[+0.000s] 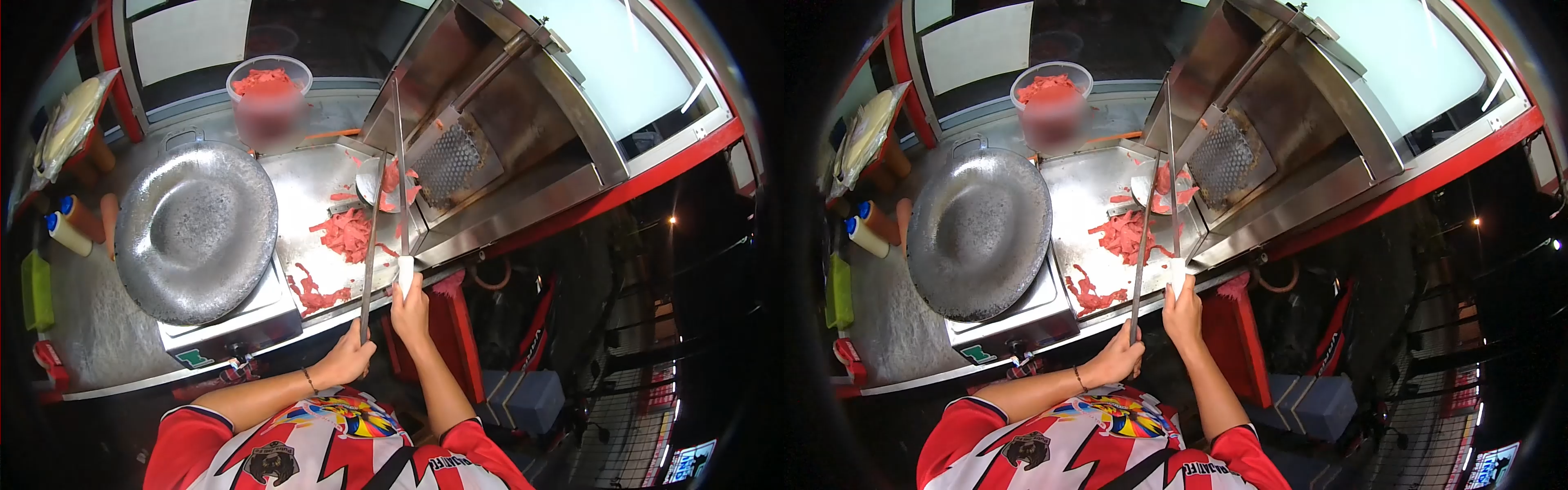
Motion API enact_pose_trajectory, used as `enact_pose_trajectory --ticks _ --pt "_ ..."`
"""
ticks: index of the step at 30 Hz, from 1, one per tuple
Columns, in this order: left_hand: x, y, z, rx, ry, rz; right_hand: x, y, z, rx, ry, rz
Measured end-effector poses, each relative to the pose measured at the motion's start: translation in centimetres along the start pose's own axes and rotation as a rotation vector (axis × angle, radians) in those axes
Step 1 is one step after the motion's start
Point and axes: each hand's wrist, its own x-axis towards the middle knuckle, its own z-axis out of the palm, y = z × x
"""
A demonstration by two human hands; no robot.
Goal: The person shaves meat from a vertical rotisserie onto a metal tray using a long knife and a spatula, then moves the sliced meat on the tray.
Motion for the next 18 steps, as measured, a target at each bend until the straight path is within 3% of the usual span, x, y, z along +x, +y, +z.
enact_pose_trajectory --ticks 3,4,6,11,14,18 --pt "0.4 0.3 -0.2 0.04 0.009 0.0 -5.6 0.5 -1.3 -0.041 -0.137 0.182" --pt "0.6 0.4 -0.3 0.027 0.008 0.006 -8.9 3.2 -0.8 -0.019 -0.091 0.092" --pt "0.6 0.6 0.0 0.004 -0.001 0.007 -13.0 4.3 -1.6 -0.072 -0.072 0.115" --pt "0.1 1.6 0.6 -0.376 -0.063 -0.061 -8.7 4.2 -2.6 -0.138 -0.092 0.123" --pt "0.1 2.2 -0.2 -0.623 -0.197 -0.085 -12.8 5.2 -5.0 -0.219 -0.126 0.161" --pt "-0.1 2.2 -0.5 -0.687 -0.214 -0.103 -14.1 4.9 -8.5 -0.259 -0.192 0.162"
